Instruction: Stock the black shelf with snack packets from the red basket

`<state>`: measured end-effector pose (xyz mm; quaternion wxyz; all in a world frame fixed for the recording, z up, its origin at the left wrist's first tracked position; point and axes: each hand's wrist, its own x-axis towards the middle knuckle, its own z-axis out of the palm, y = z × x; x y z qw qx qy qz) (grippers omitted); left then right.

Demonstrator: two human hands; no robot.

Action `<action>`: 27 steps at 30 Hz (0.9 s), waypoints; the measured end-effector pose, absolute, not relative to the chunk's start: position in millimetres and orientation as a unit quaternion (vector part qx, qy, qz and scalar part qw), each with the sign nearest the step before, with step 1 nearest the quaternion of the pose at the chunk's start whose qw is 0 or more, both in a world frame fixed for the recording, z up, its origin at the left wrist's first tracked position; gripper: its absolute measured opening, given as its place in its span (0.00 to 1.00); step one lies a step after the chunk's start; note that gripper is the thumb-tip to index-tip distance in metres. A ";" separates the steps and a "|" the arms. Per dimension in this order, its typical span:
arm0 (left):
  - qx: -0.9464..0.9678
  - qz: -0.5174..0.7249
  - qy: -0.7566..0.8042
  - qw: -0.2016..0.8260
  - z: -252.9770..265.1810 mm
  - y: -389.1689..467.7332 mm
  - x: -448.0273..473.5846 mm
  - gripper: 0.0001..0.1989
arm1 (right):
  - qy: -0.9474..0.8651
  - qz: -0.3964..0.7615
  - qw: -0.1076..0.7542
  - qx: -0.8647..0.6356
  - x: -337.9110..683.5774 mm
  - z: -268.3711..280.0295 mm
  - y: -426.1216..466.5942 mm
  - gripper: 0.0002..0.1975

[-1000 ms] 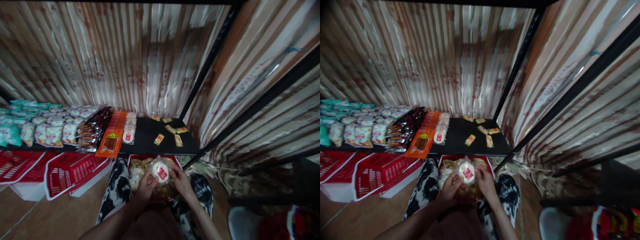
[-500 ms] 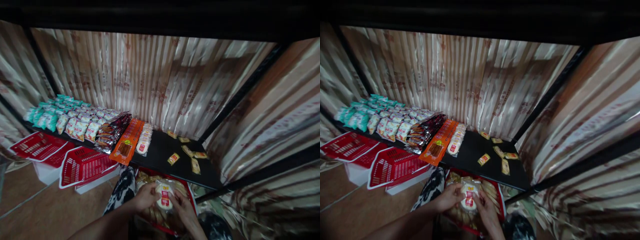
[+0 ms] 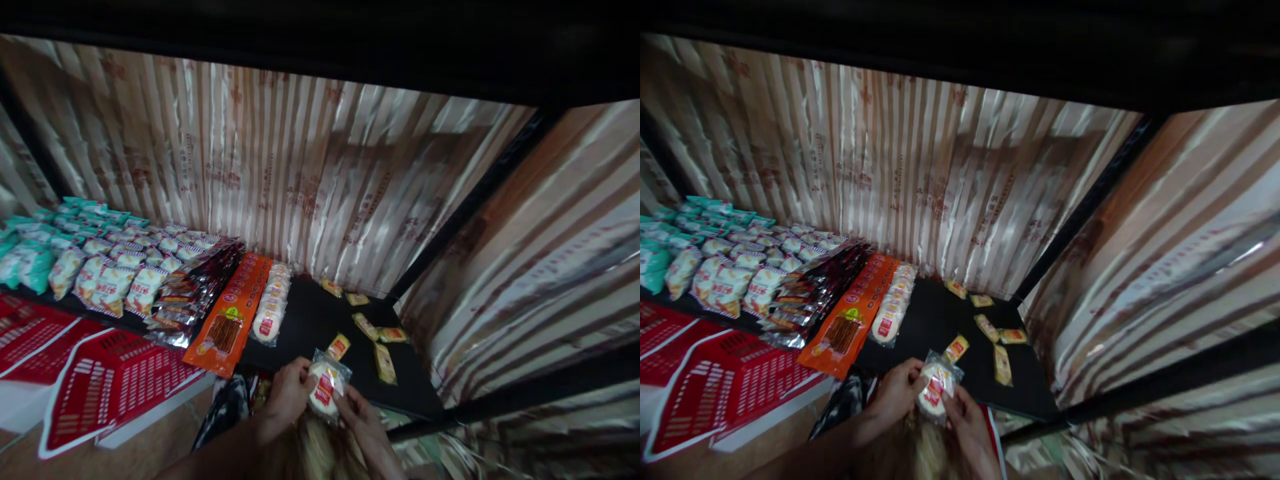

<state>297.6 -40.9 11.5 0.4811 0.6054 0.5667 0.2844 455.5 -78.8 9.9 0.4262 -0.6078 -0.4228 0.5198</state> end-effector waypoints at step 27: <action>0.490 0.397 0.651 0.423 -16.1 191.4 367.6 0.19 | -0.472 0.269 0.428 -0.723 455.4 -58.4 231.1 0.15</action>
